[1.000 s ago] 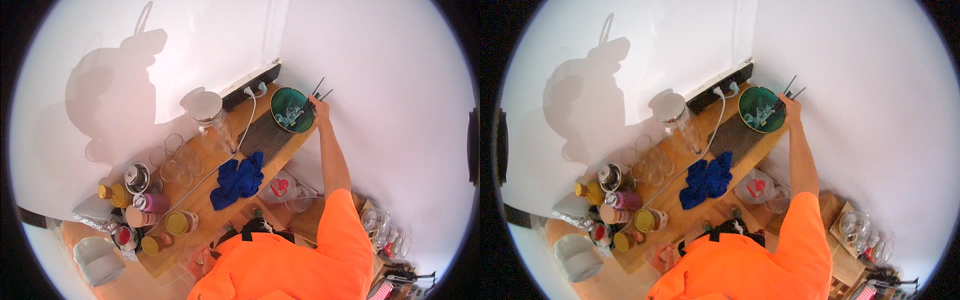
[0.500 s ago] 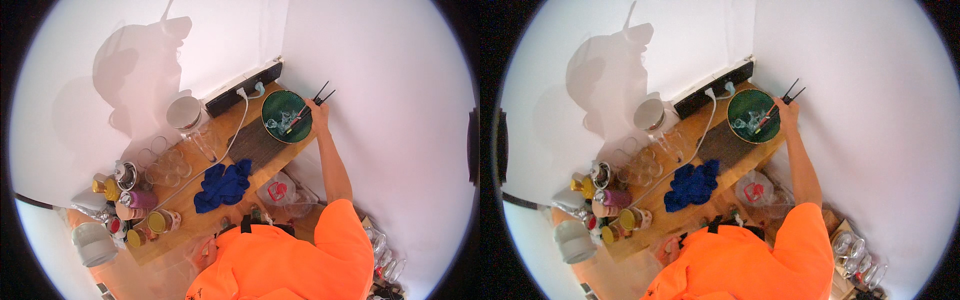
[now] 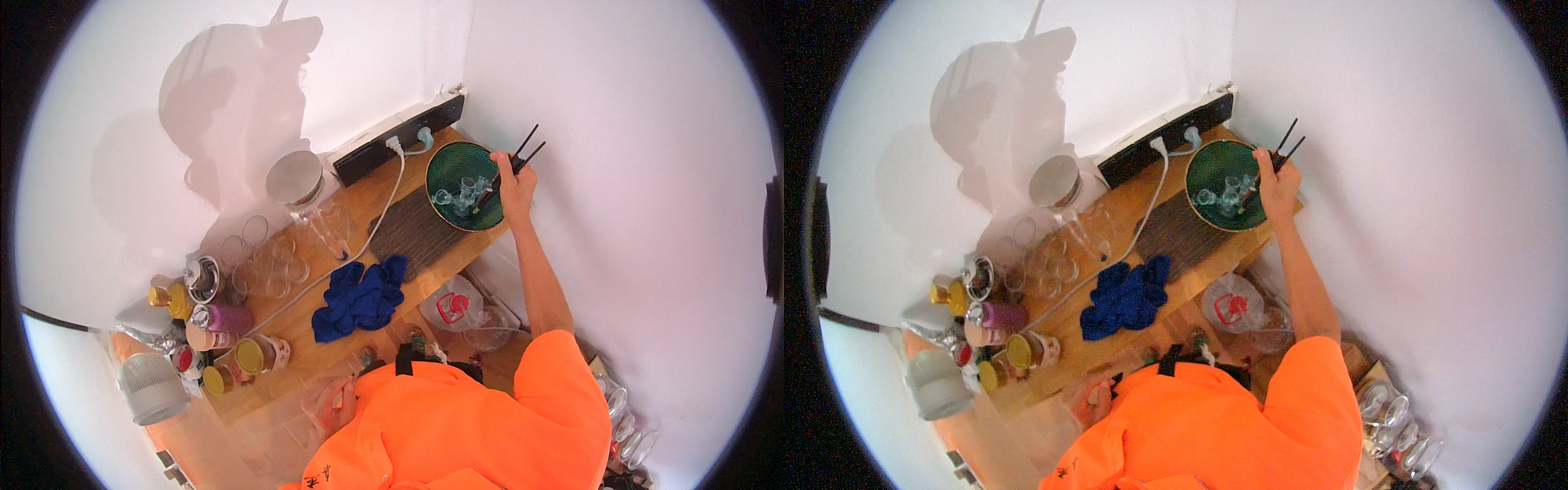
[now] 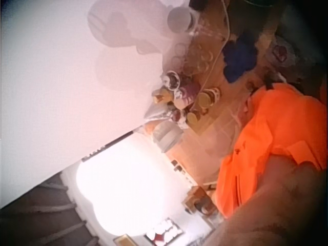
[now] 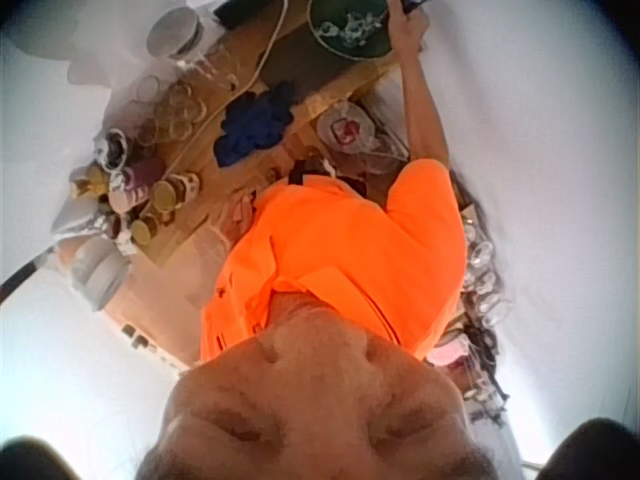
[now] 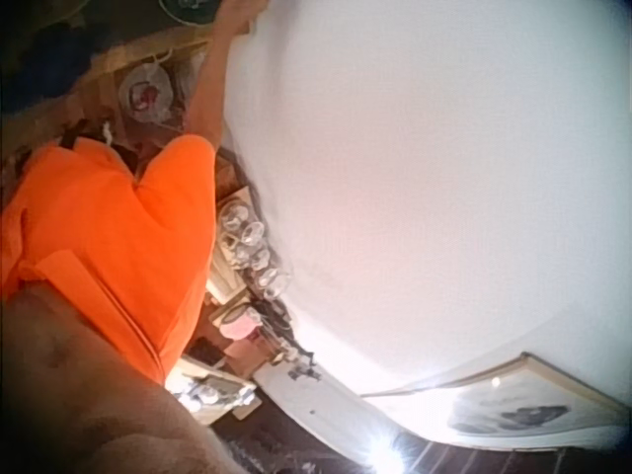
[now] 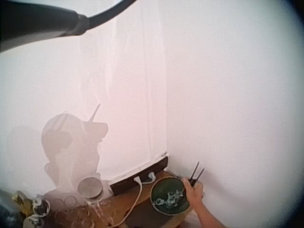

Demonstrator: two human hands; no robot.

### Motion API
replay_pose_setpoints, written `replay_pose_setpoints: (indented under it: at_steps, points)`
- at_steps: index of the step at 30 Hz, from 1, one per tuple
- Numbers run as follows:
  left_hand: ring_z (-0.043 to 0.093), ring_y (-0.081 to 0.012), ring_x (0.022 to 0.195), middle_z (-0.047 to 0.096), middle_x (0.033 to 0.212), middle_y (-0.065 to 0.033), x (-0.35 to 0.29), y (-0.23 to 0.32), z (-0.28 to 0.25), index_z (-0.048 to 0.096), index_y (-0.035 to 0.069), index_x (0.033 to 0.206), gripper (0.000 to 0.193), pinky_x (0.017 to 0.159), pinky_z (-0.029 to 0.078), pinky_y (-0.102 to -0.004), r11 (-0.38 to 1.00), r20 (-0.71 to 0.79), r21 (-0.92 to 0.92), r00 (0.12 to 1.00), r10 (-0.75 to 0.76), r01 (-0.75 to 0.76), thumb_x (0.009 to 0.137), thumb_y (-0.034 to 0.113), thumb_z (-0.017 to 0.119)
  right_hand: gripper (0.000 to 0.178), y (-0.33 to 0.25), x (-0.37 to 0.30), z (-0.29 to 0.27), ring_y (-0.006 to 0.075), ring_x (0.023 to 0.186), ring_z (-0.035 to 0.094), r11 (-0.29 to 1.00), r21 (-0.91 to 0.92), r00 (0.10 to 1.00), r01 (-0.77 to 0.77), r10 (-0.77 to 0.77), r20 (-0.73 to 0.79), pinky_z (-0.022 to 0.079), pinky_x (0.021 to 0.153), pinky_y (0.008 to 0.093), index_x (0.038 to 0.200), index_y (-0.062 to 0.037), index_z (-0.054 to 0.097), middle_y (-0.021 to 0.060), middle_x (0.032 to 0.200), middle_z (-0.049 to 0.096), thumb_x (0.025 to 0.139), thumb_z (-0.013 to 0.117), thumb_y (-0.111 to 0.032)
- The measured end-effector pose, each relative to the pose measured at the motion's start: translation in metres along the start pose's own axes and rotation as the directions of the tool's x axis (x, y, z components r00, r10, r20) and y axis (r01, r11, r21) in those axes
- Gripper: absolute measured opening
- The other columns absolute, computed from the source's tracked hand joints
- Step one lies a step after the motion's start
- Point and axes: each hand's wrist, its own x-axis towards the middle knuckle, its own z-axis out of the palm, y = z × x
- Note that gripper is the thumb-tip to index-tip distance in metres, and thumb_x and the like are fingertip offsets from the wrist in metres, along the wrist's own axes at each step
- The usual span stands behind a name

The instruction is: The person cleans various surfaces in a room using a blue cloth. They wipe a wooden counter, a wooden chair, a table with a tea set, and a small wooden cabinet. The person also moves a red and white checkered cloth on a chair and handles a basket of snacks.

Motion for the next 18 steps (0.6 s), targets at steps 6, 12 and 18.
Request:
replay_pose_setpoints:
  at_steps: [6, 12, 18]
  points:
    - [0.067, -0.0248, 0.067, 0.069, 0.076, -0.0112, -0.001, 0.003, -0.005, 0.067, 0.002, 0.086, 0.01, 0.061, 0.052, -0.0311, 1.0, -0.004, 0.018, 1.0, 0.019, -0.019, 0.079, -0.005, 0.065, 0.037, -0.015, -0.009, 0.009, 0.0094, 0.052, 0.051, 0.987, 0.141, 0.994, -0.071, 0.058, 0.096, 0.04, 0.047, 0.0251, 0.076, -0.0031, 0.055, 0.0019, 0.066, 0.057, 0.098, 0.056, -0.032]
    - [0.068, -0.025, 0.068, 0.07, 0.077, -0.011, 0.011, 0.013, -0.013, 0.067, 0.002, 0.084, 0.009, 0.061, 0.052, -0.0318, 1.0, 0.045, 0.022, 0.999, 0.018, -0.019, 0.078, -0.004, 0.065, 0.033, -0.008, -0.002, 0.015, 0.007, 0.045, 0.037, 0.846, 0.477, 0.965, -0.238, 0.262, 0.017, 0.032, 0.039, 0.0248, 0.079, -0.0093, 0.042, -0.0019, 0.059, 0.041, 0.098, 0.056, -0.031]
    - [0.068, -0.0249, 0.069, 0.069, 0.076, -0.0113, -0.01, -0.015, -0.001, 0.067, 0.001, 0.085, 0.006, 0.063, 0.052, -0.0316, 0.995, 0.019, -0.023, 0.995, -0.096, 0.097, 0.08, -0.003, 0.065, 0.035, -0.034, 0.019, 0.006, 0.0078, 0.045, 0.034, 0.772, 0.587, 0.956, -0.245, 0.294, 0.012, 0.029, 0.038, 0.0257, 0.076, -0.0099, 0.039, -0.002, 0.059, 0.037, 0.099, 0.054, -0.032]
